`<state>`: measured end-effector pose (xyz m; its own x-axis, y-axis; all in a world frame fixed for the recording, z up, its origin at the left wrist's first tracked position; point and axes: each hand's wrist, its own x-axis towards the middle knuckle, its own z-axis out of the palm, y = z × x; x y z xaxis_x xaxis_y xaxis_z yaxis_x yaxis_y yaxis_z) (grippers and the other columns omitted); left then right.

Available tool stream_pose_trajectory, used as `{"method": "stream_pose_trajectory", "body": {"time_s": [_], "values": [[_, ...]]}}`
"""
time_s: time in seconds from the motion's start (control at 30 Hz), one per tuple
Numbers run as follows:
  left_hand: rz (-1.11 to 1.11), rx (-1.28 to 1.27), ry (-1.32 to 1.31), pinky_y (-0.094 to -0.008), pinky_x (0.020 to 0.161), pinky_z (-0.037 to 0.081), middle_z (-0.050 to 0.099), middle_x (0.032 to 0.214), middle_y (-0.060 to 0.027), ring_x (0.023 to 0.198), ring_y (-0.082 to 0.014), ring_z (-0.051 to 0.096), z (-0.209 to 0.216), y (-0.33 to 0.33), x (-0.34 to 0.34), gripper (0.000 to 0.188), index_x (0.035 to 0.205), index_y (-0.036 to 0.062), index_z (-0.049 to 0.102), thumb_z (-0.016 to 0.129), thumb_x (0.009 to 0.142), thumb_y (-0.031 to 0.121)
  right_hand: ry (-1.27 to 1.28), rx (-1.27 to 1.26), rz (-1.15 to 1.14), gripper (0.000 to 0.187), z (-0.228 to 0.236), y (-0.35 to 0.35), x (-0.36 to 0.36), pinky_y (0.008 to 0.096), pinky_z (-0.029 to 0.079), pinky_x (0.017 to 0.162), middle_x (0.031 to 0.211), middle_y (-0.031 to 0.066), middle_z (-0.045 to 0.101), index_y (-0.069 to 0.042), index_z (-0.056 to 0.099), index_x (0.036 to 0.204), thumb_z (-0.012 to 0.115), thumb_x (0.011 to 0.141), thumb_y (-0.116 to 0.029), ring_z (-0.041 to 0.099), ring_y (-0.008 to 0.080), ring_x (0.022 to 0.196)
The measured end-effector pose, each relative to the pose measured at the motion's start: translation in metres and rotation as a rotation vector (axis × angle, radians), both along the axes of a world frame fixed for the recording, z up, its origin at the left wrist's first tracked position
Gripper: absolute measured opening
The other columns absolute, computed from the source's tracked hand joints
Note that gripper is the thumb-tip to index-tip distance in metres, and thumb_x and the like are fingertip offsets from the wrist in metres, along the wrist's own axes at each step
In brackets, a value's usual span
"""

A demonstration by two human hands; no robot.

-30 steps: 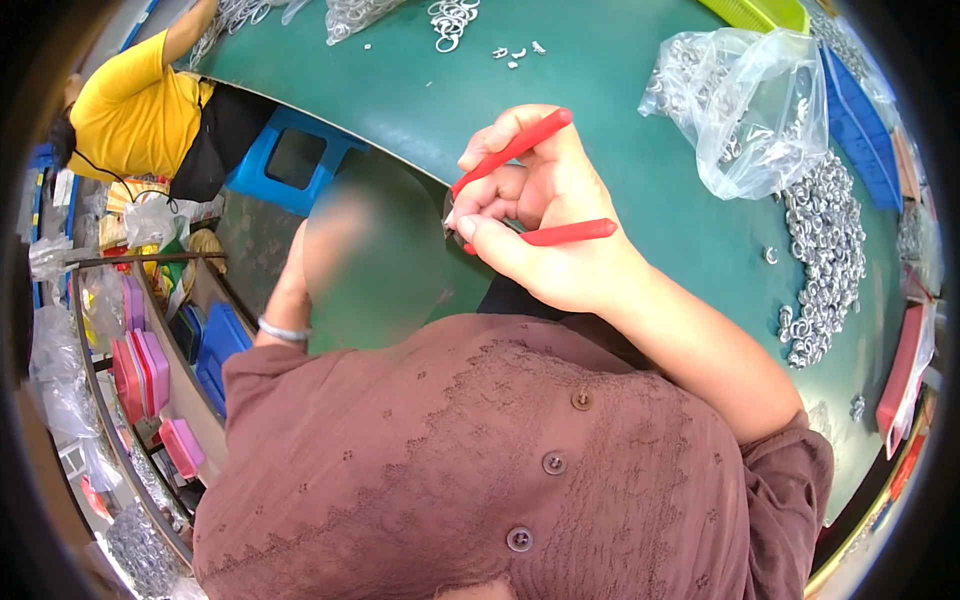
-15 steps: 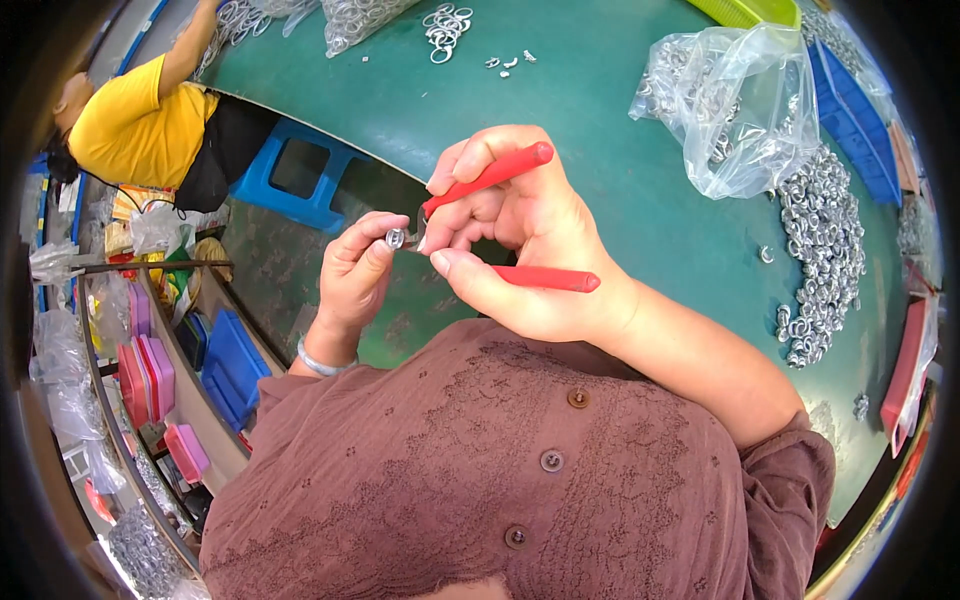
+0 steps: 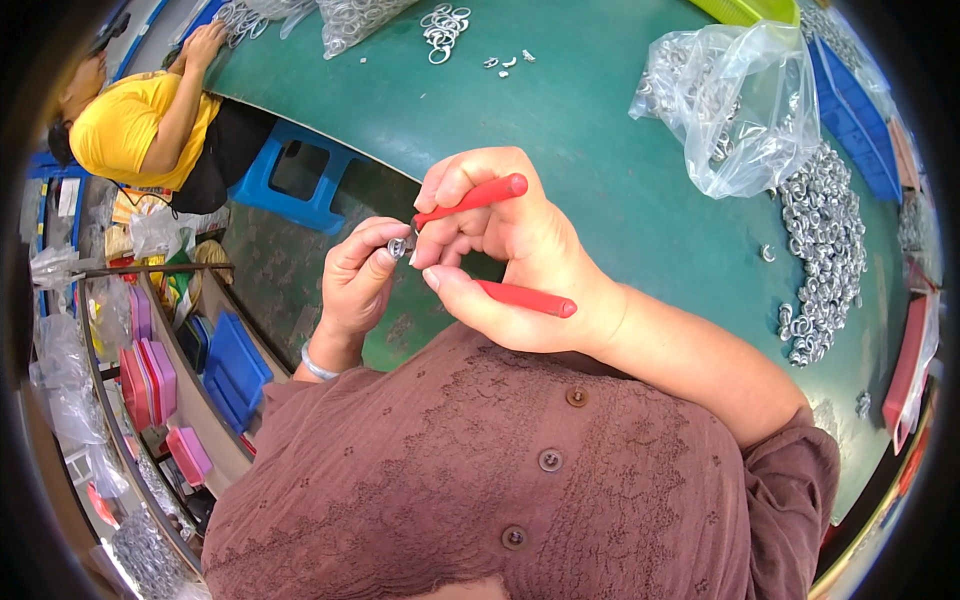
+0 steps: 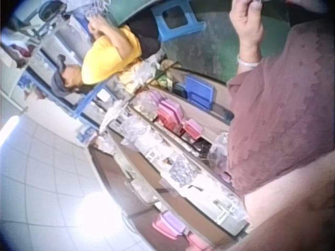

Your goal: The person picks up small metal components from a pile on a green table and uses red-handled pliers to crimp or join them by hand.

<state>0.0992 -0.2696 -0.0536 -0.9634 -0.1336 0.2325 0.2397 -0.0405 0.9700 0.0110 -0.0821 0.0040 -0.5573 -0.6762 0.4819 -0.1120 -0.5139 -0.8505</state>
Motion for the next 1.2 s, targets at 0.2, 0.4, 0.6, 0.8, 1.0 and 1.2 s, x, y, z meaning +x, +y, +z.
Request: {"method": "stream_pose_trajectory", "body": {"time_s": [0.2,0.4,0.6,0.8,1.0,1.2], "values": [[0.018,0.116,-0.028,-0.0225,0.075,0.042,0.056,0.095,-0.0064,0.084,-0.0119,0.052,-0.004,0.004,0.002,0.018,0.099,-0.0016,0.060,0.055,0.084,0.007,0.051,-0.017,-0.034,0.050,-0.003,-0.002,0.004,0.0247,0.047,0.065,0.105,0.0106,0.038,-0.009,0.031,0.111,0.053,0.071,0.012,0.056,0.0156,0.079],[-0.038,0.138,-0.101,-0.0263,0.081,0.040,0.054,0.100,-0.0083,0.091,-0.0146,0.052,-0.005,-0.001,0.005,0.021,0.102,-0.0043,0.057,0.055,0.084,0.007,0.006,-0.033,-0.002,0.049,-0.004,-0.004,0.003,0.0246,0.047,0.066,0.105,0.0104,0.038,-0.009,0.032,0.111,0.052,0.072,0.011,0.056,0.0152,0.079],[-0.020,0.142,-0.101,-0.0259,0.081,0.040,0.054,0.100,-0.0080,0.091,-0.0143,0.052,-0.007,-0.001,0.004,0.021,0.103,-0.0042,0.057,0.054,0.085,0.007,0.055,-0.055,-0.066,0.049,-0.007,-0.005,0.006,0.0242,0.046,0.066,0.106,0.0104,0.038,-0.009,0.031,0.111,0.052,0.072,0.011,0.055,0.0149,0.080],[0.018,0.135,-0.080,-0.0255,0.080,0.040,0.054,0.099,-0.0080,0.089,-0.0142,0.052,-0.005,0.004,0.006,0.021,0.102,-0.0046,0.057,0.056,0.084,0.007,-0.006,-0.038,-0.025,0.046,-0.006,-0.006,0.003,0.0245,0.046,0.066,0.105,0.0106,0.038,-0.007,0.032,0.109,0.051,0.071,0.012,0.055,0.0154,0.079],[0.048,-0.081,-0.053,-0.0239,0.075,0.042,0.056,0.096,-0.0085,0.085,-0.0141,0.053,0.007,0.005,0.006,0.018,0.099,-0.0032,0.058,0.057,0.083,0.006,0.393,0.080,-0.086,0.051,-0.002,-0.004,0.001,0.0293,0.049,0.063,0.104,0.0152,0.039,-0.009,0.028,0.110,0.050,0.070,0.014,0.057,0.0188,0.078],[0.077,-0.228,0.011,-0.0228,0.070,0.043,0.057,0.091,-0.0083,0.081,-0.0142,0.053,0.011,0.006,0.005,0.017,0.096,-0.0016,0.059,0.058,0.082,0.007,0.139,0.026,-0.014,0.047,-0.005,-0.004,0.000,0.0289,0.048,0.063,0.103,0.0151,0.039,-0.008,0.028,0.108,0.050,0.071,0.013,0.057,0.0189,0.076]]}}
